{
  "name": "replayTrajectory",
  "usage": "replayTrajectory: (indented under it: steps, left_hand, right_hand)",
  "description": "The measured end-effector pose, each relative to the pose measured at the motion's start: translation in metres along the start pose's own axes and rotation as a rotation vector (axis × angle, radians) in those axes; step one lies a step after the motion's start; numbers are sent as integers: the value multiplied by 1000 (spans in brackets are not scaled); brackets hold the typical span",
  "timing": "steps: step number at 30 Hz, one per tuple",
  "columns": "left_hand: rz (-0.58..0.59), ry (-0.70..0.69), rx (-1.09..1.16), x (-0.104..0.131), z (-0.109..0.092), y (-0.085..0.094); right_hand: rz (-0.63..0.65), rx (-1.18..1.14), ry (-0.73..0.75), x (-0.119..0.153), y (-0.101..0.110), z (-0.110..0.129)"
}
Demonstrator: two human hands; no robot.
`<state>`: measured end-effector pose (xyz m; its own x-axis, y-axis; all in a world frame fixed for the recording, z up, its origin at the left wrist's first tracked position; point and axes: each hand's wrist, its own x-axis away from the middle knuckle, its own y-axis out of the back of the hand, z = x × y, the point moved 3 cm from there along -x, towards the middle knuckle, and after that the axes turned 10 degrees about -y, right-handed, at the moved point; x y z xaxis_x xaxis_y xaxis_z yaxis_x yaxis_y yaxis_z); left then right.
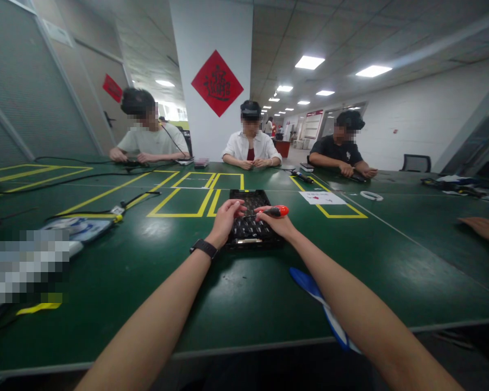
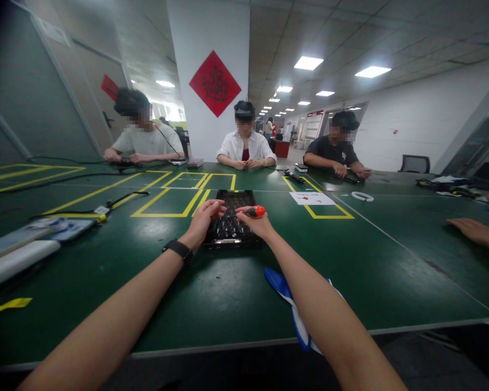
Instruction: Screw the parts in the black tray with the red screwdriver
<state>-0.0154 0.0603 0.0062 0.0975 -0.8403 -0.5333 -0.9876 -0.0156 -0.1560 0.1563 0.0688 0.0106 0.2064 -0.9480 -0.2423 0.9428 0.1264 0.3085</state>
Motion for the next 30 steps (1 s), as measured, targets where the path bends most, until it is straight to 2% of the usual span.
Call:
replayTrajectory:
  steps: [2, 7, 11, 15, 18, 23, 30]
  left_hand:
    - [5, -11, -12, 0, 0, -1]
    - [26, -30, -67, 0, 2, 0]
    - [56, -96, -269, -1, 5, 1]
    - [132, -169, -548, -1, 9, -2]
    - [174, -165, -624, 1, 12, -3]
    - [207, -149, -600, 1, 14, -4]
    - [201, -113, -443, 0, 16, -4]
  right_hand:
    - [-59, -51, 14, 1, 3, 1]
    - [-296, -205, 44, -3, 14, -6]
    - [-428, -403, 30, -9, 19, -15]
    - [-439, -603, 38, -12, 21, -15]
    - [-412, -667, 57, -11, 20, -11]
    - [-370, -664, 73, -11, 17, -9]
    - [-411, -700, 43, -10, 19, -11]
